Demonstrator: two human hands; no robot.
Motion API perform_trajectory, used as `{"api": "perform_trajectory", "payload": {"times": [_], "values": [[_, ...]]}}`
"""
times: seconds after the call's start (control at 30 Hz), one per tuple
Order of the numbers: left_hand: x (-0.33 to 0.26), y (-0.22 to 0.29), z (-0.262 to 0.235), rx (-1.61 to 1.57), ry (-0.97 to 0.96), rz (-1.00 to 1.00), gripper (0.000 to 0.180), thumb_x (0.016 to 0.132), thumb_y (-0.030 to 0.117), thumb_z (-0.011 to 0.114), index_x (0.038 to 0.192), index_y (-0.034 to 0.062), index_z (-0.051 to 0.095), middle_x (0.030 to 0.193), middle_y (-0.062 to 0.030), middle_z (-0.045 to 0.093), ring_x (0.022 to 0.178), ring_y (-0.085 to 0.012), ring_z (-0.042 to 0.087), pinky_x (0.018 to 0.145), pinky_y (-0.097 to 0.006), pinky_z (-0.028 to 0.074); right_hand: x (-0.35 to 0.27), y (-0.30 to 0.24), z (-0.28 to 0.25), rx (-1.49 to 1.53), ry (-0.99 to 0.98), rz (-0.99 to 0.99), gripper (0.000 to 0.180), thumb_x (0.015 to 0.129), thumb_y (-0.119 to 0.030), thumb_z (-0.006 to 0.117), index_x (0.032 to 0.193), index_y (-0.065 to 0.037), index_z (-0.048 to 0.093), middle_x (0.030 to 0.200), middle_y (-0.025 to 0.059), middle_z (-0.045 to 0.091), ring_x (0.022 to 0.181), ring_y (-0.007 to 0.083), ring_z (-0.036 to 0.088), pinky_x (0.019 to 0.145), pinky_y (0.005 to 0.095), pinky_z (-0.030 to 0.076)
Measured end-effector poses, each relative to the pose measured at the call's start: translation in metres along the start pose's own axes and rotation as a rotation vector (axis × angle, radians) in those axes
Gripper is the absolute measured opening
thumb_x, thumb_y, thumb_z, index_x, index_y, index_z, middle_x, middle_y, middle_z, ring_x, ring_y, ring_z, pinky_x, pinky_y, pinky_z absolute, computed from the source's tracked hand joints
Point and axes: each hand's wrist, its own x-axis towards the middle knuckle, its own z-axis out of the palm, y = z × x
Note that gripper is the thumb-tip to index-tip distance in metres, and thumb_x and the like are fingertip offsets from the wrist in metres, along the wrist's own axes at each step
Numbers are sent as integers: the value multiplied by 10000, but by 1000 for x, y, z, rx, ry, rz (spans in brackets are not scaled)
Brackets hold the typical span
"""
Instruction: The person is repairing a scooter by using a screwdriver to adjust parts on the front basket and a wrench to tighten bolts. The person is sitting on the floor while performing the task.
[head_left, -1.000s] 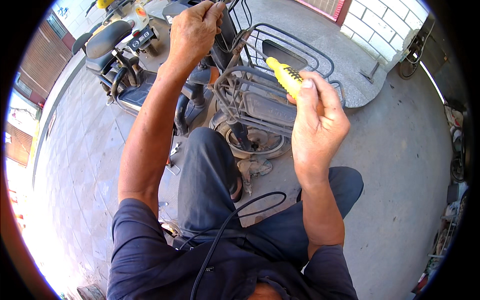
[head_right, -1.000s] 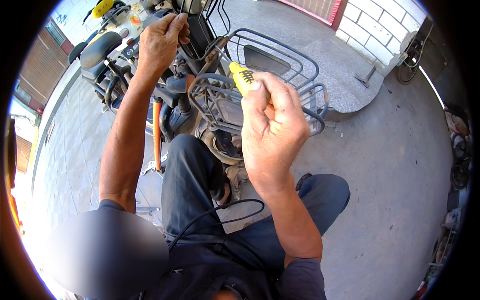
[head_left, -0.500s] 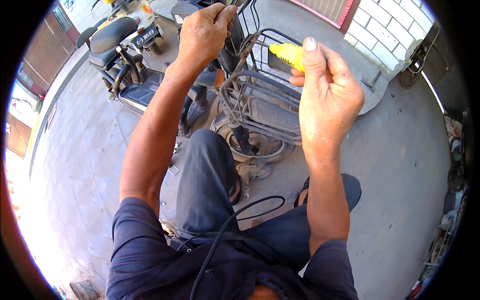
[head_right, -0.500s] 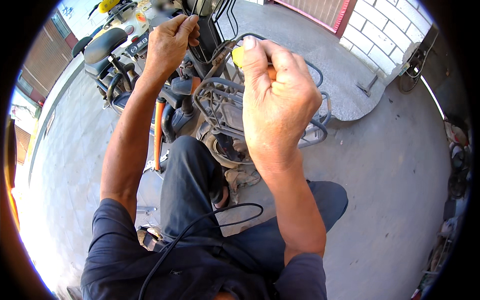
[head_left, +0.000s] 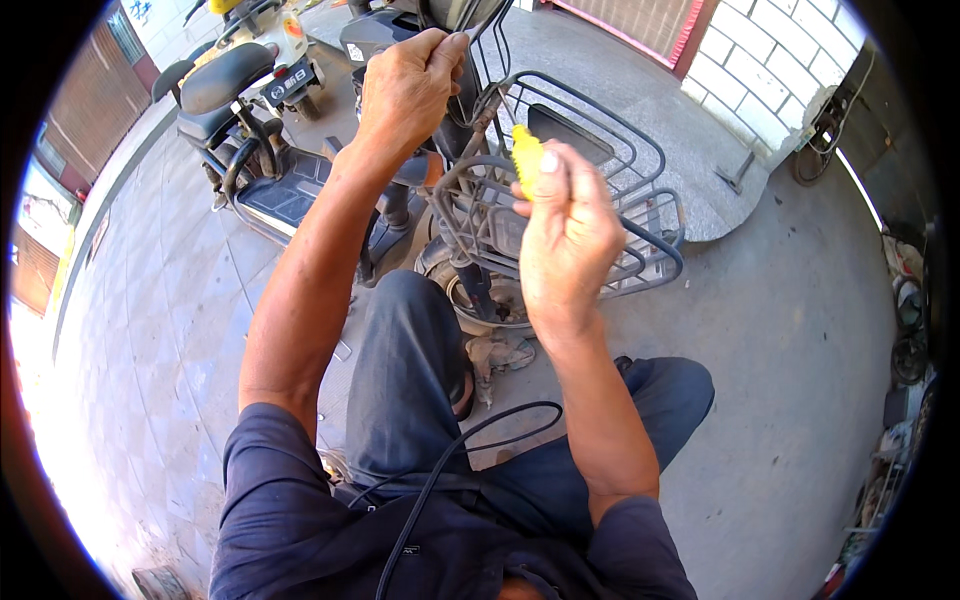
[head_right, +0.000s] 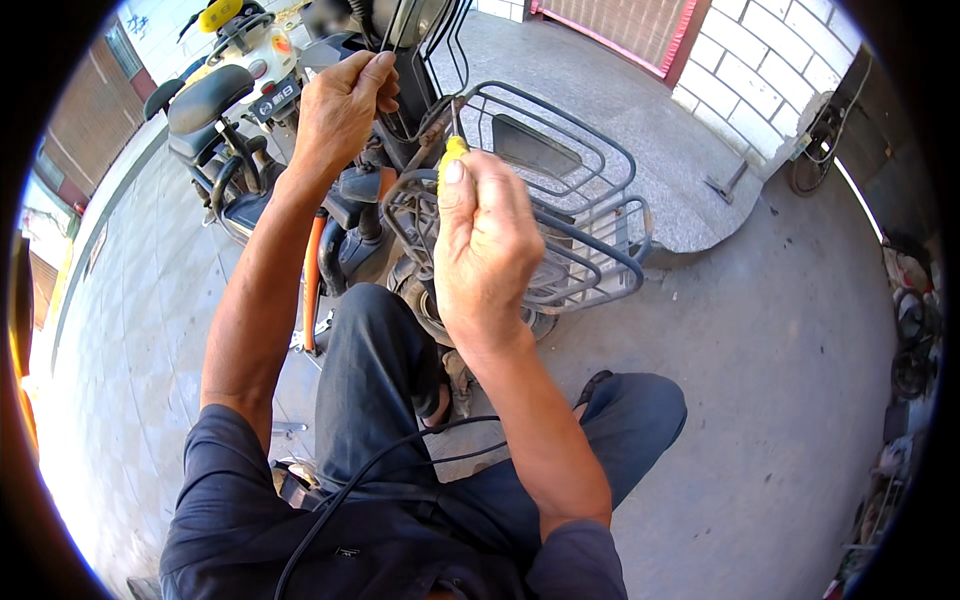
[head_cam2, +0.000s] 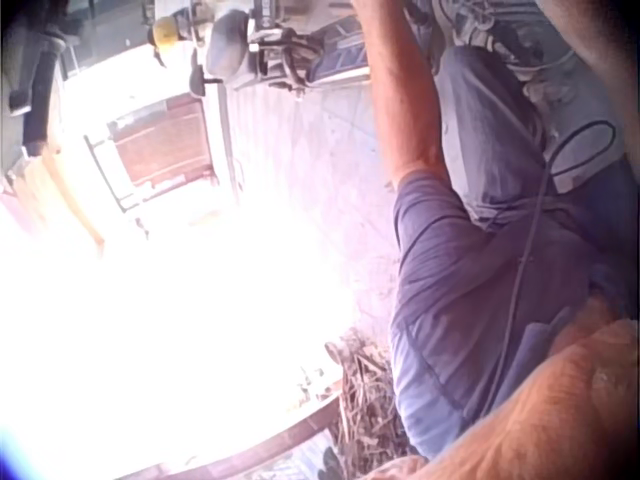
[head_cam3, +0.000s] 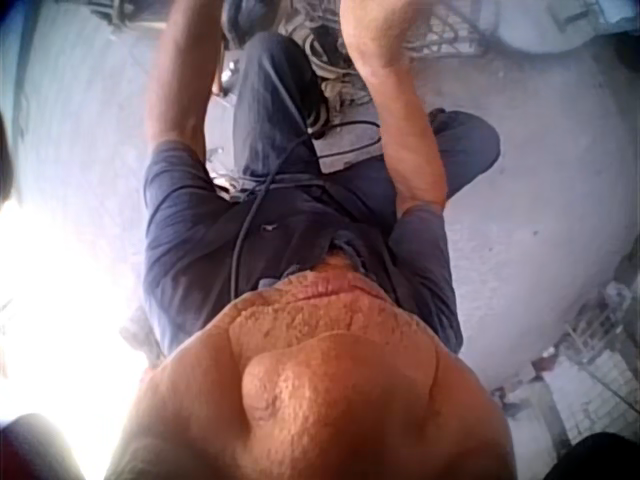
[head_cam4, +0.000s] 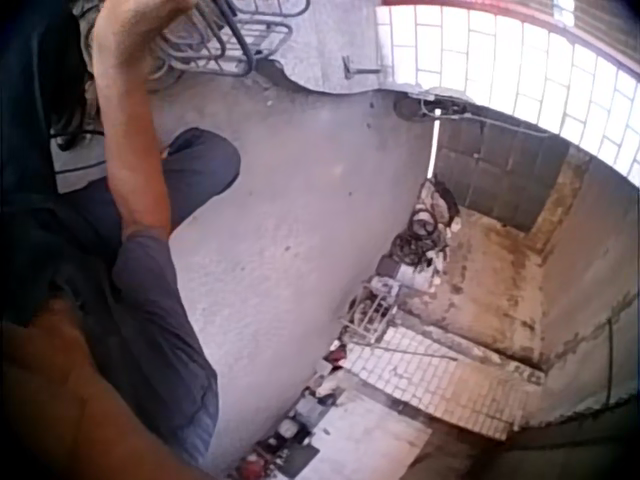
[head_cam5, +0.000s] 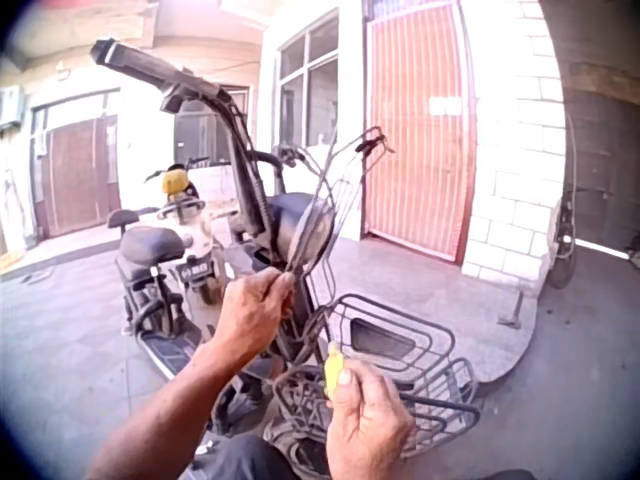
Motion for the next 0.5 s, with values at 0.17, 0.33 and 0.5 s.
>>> {"api": "perform_trajectory", "payload": {"times": [0.17,0.33,0.5], "values": [[0,-3,1,-21,-9,19,389,1070,356,583,982,7,730,793,-40,717,712,-107,701,636,-269,525,-7,17,8,48,56,58,288,1080,-192,558,1172,49,685,1031,128,718,716,158,719,635,274,608],[-3,-3,3,-39,9,17,386,1064,363,595,977,10,726,799,-35,720,717,-100,706,634,-260,531,-5,9,6,119,-12,157,286,1070,-196,580,1182,47,684,1049,129,709,771,158,714,677,276,607],[-4,-1,3,-65,11,7,375,1061,362,601,983,18,729,809,-34,726,727,-101,715,635,-255,538,-8,1,6,124,-87,75,340,949,-175,759,1178,50,648,1158,202,662,1025,306,690,873,380,573]]}}
